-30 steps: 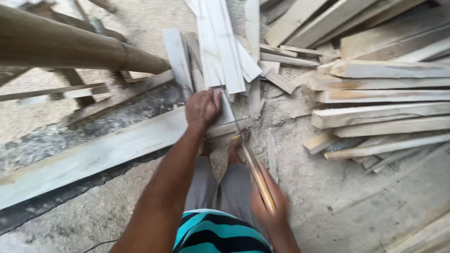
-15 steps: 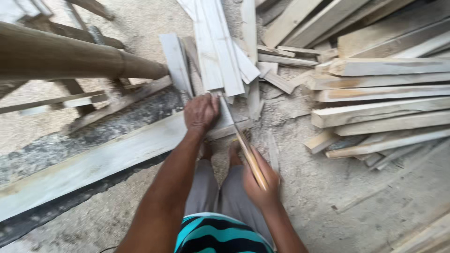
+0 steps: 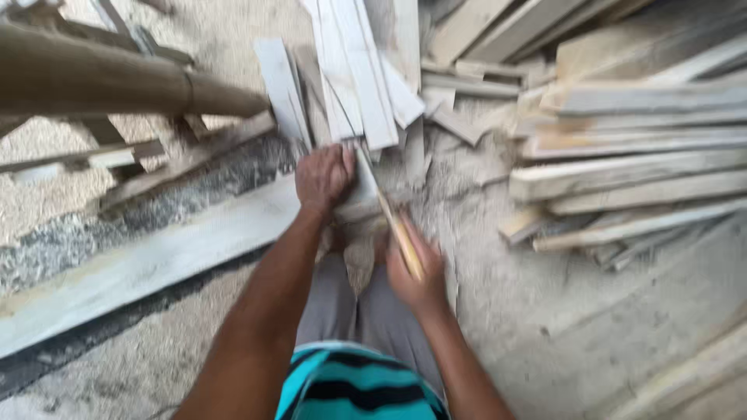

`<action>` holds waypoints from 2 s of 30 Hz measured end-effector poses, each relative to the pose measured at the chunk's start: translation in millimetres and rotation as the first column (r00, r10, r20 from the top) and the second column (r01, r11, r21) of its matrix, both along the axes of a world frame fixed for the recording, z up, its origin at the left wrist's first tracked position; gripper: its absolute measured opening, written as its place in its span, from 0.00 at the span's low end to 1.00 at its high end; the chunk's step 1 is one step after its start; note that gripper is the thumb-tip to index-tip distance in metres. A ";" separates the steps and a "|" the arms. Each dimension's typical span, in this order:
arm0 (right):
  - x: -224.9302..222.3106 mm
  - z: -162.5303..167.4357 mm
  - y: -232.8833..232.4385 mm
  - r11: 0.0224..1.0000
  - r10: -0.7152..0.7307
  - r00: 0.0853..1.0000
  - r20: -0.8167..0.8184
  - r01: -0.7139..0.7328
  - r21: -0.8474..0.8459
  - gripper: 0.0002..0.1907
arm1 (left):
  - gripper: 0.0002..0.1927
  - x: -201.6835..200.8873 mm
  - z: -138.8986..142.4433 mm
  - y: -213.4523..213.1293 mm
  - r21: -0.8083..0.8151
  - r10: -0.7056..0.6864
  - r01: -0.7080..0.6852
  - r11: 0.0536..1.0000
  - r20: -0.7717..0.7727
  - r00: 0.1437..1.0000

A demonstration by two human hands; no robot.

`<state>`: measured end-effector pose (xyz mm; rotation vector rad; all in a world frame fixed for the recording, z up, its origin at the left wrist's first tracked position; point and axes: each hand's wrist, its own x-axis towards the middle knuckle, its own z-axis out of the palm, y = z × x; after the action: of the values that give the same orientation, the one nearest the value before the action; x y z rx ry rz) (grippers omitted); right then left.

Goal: The person measures a thin wood plank with a tape measure, marks it with a pencil using a try square, and saws it with a hand saw on a workbench. They reposition the plank, take additional measurements, and continue sawing pieces among piles of scrap wood.

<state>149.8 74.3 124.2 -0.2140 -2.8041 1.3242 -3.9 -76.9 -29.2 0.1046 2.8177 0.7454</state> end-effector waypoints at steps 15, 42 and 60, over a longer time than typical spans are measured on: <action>-35.0 -57.3 -8.9 0.988 -0.062 0.998 0.013 0.063 -0.143 0.23 | 0.23 0.3 10.7 0.2 -0.064 -0.025 0.032 0.997 0.105 0.994; 15.3 0.1 2.5 0.994 -0.044 0.999 -0.002 0.044 -0.097 0.24 | 0.23 -0.5 14.3 -0.8 -0.084 -0.022 0.036 0.996 0.157 0.987; -10.0 -21.6 1.6 0.990 -0.060 0.998 0.032 0.064 -0.126 0.26 | 0.24 0.2 14.2 0.6 -0.084 -0.017 0.022 0.996 0.060 0.998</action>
<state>139.8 75.9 102.6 -0.3234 -2.7138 1.4977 -3.7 -76.3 -15.0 0.0942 2.7833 0.6141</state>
